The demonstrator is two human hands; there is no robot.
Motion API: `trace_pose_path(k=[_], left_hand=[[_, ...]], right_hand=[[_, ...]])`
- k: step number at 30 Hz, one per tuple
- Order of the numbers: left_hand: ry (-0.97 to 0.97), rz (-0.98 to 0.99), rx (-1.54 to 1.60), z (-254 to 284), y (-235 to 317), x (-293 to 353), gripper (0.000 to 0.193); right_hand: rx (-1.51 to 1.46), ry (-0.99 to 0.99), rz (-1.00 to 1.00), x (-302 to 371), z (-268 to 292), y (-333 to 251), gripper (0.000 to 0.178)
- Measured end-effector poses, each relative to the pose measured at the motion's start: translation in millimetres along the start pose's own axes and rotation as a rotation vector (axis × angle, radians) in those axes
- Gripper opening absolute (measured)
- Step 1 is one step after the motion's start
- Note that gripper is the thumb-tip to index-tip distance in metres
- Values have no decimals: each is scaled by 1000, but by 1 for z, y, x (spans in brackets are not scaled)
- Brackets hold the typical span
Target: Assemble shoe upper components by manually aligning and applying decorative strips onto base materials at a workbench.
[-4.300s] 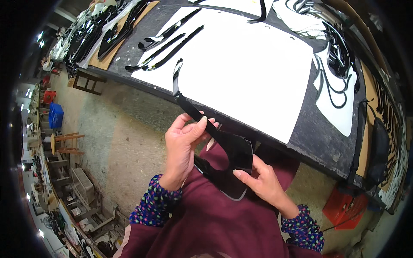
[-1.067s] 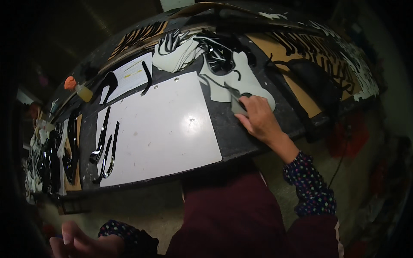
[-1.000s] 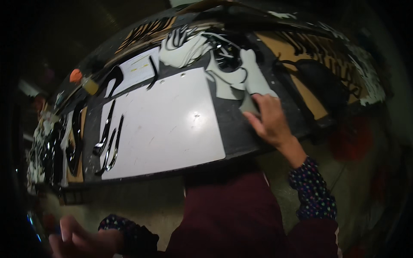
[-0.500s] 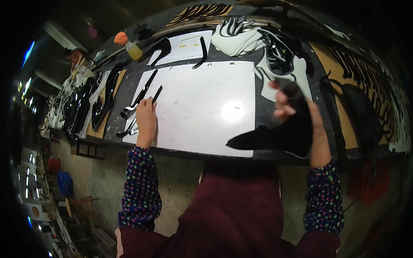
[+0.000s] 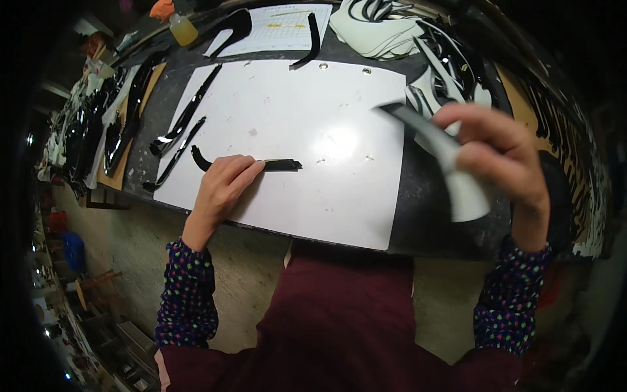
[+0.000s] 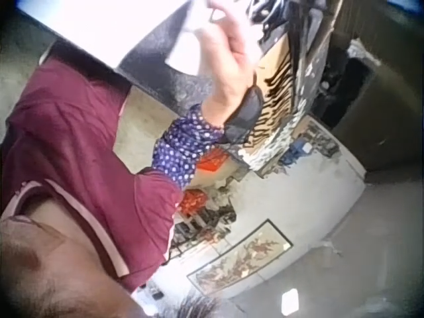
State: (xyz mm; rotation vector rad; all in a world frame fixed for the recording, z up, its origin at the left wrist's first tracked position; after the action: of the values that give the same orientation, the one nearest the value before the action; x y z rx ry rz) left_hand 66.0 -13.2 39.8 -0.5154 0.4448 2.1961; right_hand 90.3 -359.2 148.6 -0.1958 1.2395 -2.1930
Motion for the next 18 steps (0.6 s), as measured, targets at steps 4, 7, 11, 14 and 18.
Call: trace_pose_path(k=[4,7,11,14,18], left_hand=[[-23,46,69,-2,-2,2,32],[-3,70,128,0,6,-6,34],[28,51,172,-10,11,-9,35],[31,-4,168,-11,12,-8,30],[-21,-28,213,-8,14,1,26]], right_hand=[[395,-239,81,-28,-77,13,20],[403,-289,83,-37,-109,23,18],[422,-343,-16,-50,-131,23,22],[456,-276,52,-51,-145,25,12],[409,-330,-123,-51,-153,30,7]])
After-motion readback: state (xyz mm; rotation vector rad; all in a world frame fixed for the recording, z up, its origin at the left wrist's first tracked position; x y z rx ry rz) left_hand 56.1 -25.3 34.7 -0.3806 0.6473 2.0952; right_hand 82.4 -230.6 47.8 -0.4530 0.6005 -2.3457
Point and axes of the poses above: each hand's wrist, its own x-axis away from the middle knuckle, its own z-axis out of the back of the hand, y = z × x, the point moved 6 cm from there along -x, towards the middle knuckle, and after that the axes turned 8 degrees about x, right-handed, at the moved point
